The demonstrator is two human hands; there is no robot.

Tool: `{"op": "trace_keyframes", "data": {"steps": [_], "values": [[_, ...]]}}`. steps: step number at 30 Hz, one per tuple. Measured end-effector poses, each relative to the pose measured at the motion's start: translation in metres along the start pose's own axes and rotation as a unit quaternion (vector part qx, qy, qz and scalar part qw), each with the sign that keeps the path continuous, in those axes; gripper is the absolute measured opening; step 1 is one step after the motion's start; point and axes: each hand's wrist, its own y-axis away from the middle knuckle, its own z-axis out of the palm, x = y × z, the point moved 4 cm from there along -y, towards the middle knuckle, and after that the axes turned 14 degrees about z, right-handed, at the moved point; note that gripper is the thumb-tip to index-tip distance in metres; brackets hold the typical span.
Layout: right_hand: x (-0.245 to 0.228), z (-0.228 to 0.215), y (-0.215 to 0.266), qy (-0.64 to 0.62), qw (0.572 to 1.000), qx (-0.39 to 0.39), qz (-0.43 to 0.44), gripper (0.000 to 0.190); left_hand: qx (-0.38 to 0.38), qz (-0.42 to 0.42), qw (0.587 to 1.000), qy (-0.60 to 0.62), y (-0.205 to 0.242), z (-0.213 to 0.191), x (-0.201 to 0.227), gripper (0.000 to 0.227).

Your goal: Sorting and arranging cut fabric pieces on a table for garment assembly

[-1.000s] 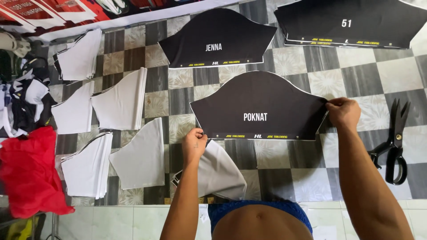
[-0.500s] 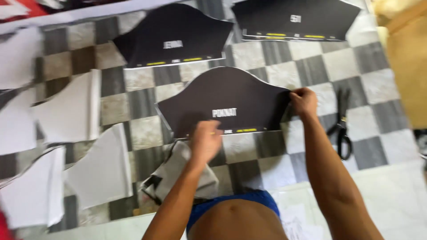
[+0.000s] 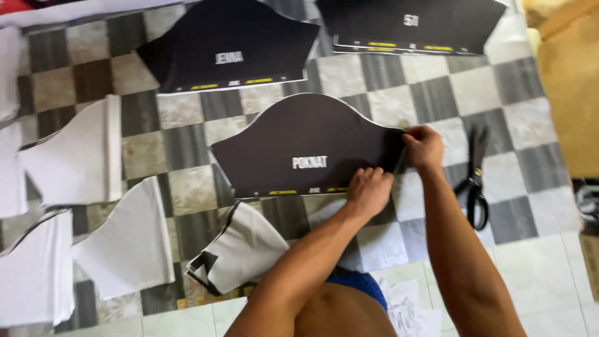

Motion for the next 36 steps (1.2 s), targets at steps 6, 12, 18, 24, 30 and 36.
{"op": "trace_keyframes", "data": {"steps": [6, 12, 18, 24, 30, 36], "values": [[-0.075, 0.004, 0.042, -0.103, 0.995, -0.011, -0.013, 0.021, -0.039, -0.276, 0.927, 0.252, 0.020, -0.074, -0.037, 0.014], [-0.188, 0.122, 0.109, -0.246, 0.952, -0.170, -0.064, 0.024, 0.074, -0.387, 0.909, 0.136, 0.098, -0.154, -0.112, 0.014], [-0.261, 0.239, 0.179, -0.161, 0.941, -0.281, -0.093, 0.035, 0.113, -0.376, 0.905, -0.162, 0.177, -0.210, -0.143, 0.005], [-0.301, 0.299, 0.220, 0.049, 0.959, -0.238, -0.147, 0.038, 0.088, -0.399, 0.889, -0.207, 0.213, -0.243, -0.160, 0.009], [-0.313, 0.327, 0.234, 0.084, 0.961, -0.227, -0.133, 0.045, 0.090, -0.445, 0.877, -0.156, 0.241, -0.249, -0.176, 0.018], [-0.338, 0.328, 0.262, 0.099, 0.959, -0.237, -0.120, 0.046, 0.074, -0.449, 0.876, -0.161, 0.264, -0.255, -0.191, 0.016]]}}
